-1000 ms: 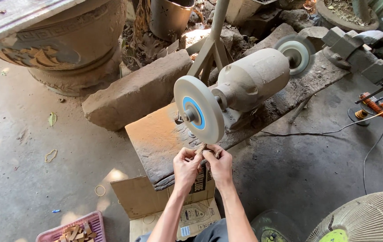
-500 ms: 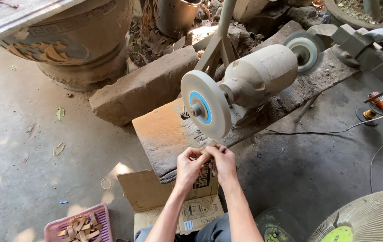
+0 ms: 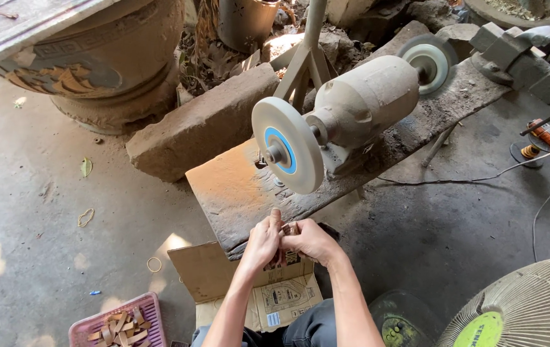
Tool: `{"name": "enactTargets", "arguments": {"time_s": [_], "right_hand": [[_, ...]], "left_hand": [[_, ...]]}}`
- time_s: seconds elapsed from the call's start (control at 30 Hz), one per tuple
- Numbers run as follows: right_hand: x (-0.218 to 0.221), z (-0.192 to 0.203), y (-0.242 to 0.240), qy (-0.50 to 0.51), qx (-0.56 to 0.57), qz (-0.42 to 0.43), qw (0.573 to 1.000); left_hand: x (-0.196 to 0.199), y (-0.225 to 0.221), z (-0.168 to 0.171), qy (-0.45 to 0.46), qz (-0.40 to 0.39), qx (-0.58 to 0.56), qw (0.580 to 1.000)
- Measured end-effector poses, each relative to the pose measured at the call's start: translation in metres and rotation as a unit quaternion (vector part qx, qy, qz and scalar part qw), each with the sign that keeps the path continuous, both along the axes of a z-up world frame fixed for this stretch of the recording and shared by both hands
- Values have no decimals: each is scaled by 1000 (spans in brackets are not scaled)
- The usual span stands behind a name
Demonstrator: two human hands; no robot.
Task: Grinding small metal parts using a bench grinder
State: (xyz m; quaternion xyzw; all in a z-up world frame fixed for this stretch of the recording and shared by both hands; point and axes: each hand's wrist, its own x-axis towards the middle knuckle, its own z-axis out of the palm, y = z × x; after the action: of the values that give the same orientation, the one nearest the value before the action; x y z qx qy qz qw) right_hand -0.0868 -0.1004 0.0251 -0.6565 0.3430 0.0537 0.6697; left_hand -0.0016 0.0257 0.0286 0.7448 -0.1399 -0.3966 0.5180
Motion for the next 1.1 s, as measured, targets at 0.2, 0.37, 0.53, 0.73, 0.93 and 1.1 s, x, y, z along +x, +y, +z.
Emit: {"name": "enactTargets", "arguments": {"time_s": [0.2,0.37,0.53,0.73,0.93,1.1], "right_hand": [[7,-20,-24,-33,8,-258,965],[18,-12,-16,-132,42,-380,915],[31,-8,-8,-191,17,-436,880],[35,3,-9,-226,-109,-415,874],[31,5,-8,-245,-133,-457,844],[41,16,0,-212,12,-412,886]], "left_hand": [[1,-12,-19,28,34,-9,999],[-7,-39,-12,42,148,-130,980],[-7,-51,-9,71,258,-178,947],[-4,-71,-14,170,288,-261,905],[-10,-79,-15,198,263,-296,897],[-4,-55,-34,84,285,-298,907]]}}
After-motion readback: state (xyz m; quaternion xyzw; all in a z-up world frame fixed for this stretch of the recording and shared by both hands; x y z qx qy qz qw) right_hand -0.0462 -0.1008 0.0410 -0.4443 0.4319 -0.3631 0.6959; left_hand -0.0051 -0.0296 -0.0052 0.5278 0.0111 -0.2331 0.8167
